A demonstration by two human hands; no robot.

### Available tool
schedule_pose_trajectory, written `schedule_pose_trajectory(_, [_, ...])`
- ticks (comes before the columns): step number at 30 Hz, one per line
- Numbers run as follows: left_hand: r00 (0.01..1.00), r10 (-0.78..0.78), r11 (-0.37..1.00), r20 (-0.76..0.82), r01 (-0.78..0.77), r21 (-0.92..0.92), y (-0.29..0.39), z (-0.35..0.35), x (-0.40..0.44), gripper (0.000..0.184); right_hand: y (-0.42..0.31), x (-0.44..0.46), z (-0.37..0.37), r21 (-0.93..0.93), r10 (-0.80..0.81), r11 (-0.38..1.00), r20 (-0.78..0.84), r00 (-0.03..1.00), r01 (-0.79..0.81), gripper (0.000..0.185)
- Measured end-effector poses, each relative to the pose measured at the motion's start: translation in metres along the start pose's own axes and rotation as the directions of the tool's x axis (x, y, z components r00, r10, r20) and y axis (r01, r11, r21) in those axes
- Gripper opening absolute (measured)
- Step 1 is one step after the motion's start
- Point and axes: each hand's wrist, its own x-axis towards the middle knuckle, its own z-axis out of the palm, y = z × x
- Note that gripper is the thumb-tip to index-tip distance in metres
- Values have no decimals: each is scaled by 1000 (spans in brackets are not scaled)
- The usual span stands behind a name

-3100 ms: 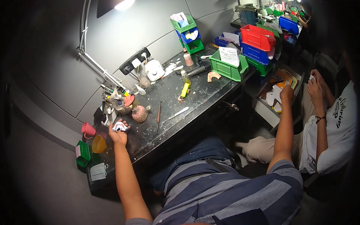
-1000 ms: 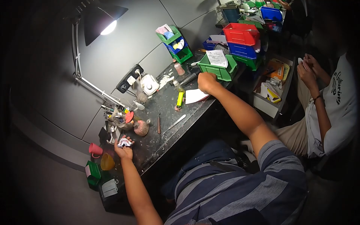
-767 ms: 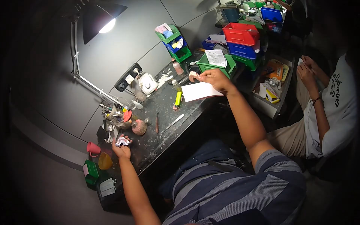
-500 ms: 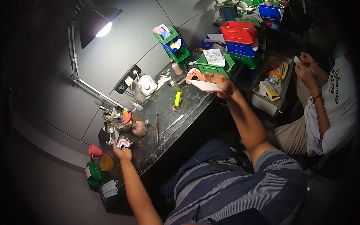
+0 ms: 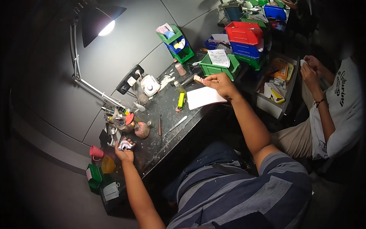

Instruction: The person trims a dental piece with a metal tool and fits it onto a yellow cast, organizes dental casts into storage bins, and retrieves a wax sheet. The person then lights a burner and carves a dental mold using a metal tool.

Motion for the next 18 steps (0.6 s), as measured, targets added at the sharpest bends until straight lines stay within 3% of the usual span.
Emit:
schedule_pose_trajectory(2, [1000,-2,1000,4,2,-1,0,1,0,56,5,3,-1,-502,-216,846,-16,976,179,20])
schedule_pose_trajectory(6, [1000,-5,1000,-2,5,-6,0,1,0,56,-4,-7,6,-660,-230,738,-57,972,136,17])
schedule_pose_trajectory(11, [1000,-2,1000,0,2,-4,2,-3,0,56,-11,-12,10,-763,-41,646,-25,999,7,17])
schedule_pose_trajectory(13, [999,-39,998,23,41,-53,0,-8,5,58,25,3,3,-577,-172,801,35,984,161,16])
schedule_pose_trajectory(14, [998,-44,997,36,47,-67,-2,-15,8,60,33,6,0,-488,-152,859,42,987,153,16])
schedule_pose_trajectory(15, [999,-45,998,17,46,-51,-3,-14,9,60,34,6,-4,-438,-149,884,67,987,164,16])
schedule_pose_trajectory(16, [999,-36,999,12,36,-27,-4,-16,12,60,24,2,-5,-355,-247,895,110,963,270,21])
schedule_pose_trajectory(17, [999,-21,1000,25,21,-7,-5,-17,13,58,8,-6,-2,-76,-117,989,131,984,128,26])
schedule_pose_trajectory(18, [1000,-1,999,-5,1,37,-3,-10,8,55,-12,-12,-9,68,-76,996,202,976,64,28])
